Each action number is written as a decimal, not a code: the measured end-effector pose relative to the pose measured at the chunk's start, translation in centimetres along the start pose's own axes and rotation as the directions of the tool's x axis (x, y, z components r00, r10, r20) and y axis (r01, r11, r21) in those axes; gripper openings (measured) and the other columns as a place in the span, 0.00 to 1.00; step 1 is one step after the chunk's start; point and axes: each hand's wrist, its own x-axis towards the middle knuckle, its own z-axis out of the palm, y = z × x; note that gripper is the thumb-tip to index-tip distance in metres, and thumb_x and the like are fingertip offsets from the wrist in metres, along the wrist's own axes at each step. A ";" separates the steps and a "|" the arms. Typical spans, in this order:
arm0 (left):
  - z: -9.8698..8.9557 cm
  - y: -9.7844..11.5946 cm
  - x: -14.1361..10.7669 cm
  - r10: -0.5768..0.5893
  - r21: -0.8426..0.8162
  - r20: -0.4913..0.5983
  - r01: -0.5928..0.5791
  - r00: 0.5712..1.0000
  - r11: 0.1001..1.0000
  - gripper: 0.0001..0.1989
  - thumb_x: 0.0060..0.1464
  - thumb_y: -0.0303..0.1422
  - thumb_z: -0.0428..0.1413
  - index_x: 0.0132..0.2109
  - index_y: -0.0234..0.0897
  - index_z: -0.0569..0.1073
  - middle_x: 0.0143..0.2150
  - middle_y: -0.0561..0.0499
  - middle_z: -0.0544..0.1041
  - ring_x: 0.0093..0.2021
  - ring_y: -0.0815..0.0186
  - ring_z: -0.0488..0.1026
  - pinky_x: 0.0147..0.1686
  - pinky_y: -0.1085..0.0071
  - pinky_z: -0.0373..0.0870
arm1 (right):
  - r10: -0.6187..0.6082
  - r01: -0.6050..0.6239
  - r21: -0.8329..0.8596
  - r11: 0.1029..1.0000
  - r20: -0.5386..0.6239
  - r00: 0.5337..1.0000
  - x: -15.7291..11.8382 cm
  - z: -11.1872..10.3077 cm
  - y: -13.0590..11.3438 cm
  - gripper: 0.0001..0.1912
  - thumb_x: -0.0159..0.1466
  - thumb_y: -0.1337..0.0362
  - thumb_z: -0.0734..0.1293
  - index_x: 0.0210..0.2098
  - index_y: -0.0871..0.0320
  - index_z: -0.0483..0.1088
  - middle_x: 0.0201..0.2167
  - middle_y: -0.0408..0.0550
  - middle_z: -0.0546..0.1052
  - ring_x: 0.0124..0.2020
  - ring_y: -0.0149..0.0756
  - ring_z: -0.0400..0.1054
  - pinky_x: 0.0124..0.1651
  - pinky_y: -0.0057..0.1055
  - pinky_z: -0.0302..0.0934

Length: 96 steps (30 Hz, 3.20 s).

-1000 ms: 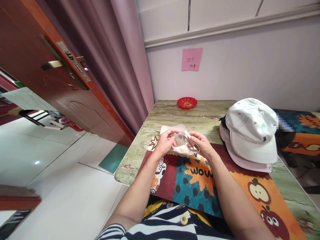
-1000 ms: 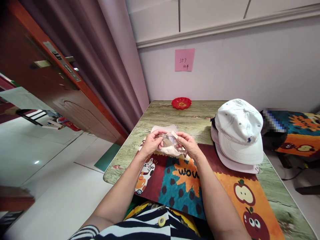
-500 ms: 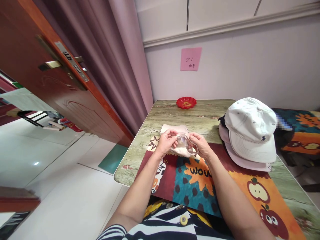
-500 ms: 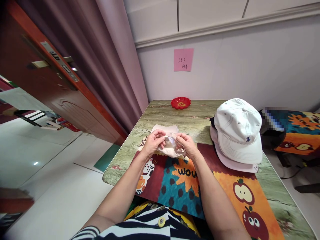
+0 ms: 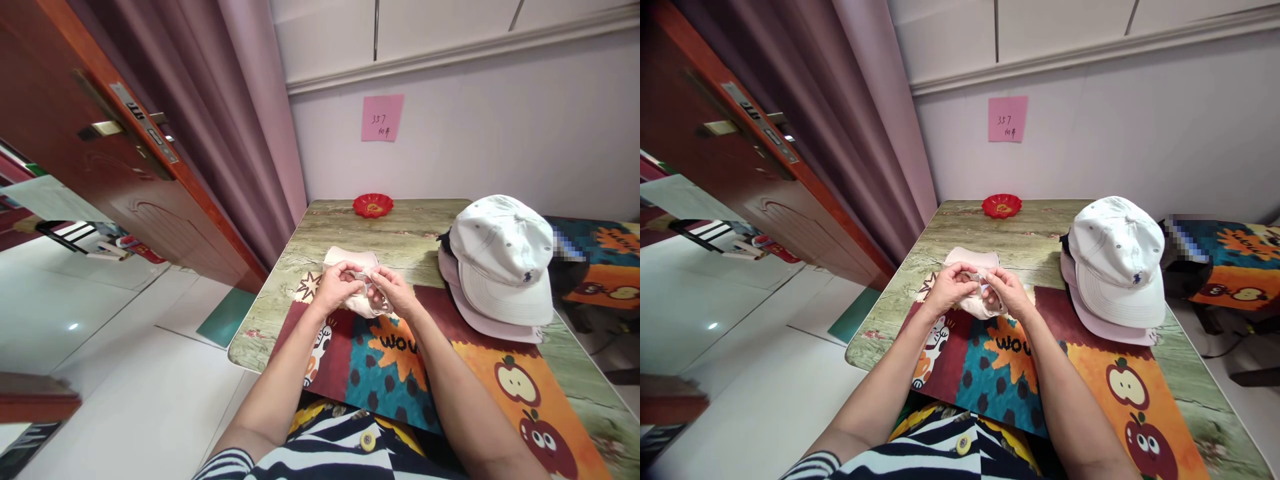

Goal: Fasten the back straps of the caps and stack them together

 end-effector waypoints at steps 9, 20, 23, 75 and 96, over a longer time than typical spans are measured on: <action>-0.5 1.5 -1.0 0.464 0.675 -0.044 -0.316 0.885 0.667 0.04 0.58 0.31 0.59 0.41 0.42 0.78 0.52 0.44 0.75 0.42 0.61 0.74 0.40 0.69 0.68 | -0.005 0.004 0.086 0.996 0.007 1.000 -0.3 0.6 -0.5 0.22 0.56 0.46 0.76 0.35 0.56 0.71 0.23 0.42 0.77 0.20 0.26 0.68 0.23 0.21 0.61; -0.3 1.5 -1.2 0.081 0.071 -0.295 -0.063 0.952 0.995 0.12 0.45 0.31 0.66 0.37 0.37 0.72 0.27 0.56 0.72 0.24 0.71 0.69 0.27 0.74 0.68 | -0.086 0.086 0.000 0.996 -0.028 0.996 0.1 0.2 0.4 0.20 0.58 0.46 0.74 0.33 0.57 0.71 0.25 0.42 0.76 0.15 0.23 0.58 0.16 0.22 0.52; -0.6 1.2 -1.1 -0.117 -0.245 -0.279 0.047 0.953 0.968 0.20 0.39 0.32 0.70 0.39 0.34 0.72 0.28 0.53 0.76 0.24 0.71 0.72 0.27 0.74 0.71 | -0.136 0.137 0.003 0.991 -0.094 0.986 0.5 -0.1 1.0 0.20 0.57 0.47 0.75 0.35 0.56 0.72 0.27 0.41 0.76 0.15 0.23 0.57 0.15 0.23 0.51; 1.9 0.7 -0.5 -0.316 -0.579 -0.129 0.188 0.940 0.794 0.10 0.49 0.26 0.66 0.36 0.32 0.73 0.30 0.51 0.77 0.30 0.68 0.79 0.40 0.68 0.79 | -0.628 0.329 -0.726 0.604 -0.179 0.758 -0.5 1.2 0.6 0.11 0.63 0.57 0.67 0.26 0.55 0.70 0.21 0.41 0.72 0.23 0.31 0.63 0.30 0.28 0.57; 1.5 0.5 -1.0 -0.257 -0.419 -0.149 0.175 0.955 0.891 0.15 0.41 0.31 0.71 0.36 0.30 0.77 0.32 0.48 0.80 0.27 0.70 0.77 0.34 0.73 0.77 | -0.457 0.322 -0.593 0.738 -0.089 0.885 0.0 0.5 1.0 0.13 0.64 0.53 0.68 0.33 0.57 0.73 0.26 0.44 0.75 0.26 0.32 0.66 0.31 0.28 0.60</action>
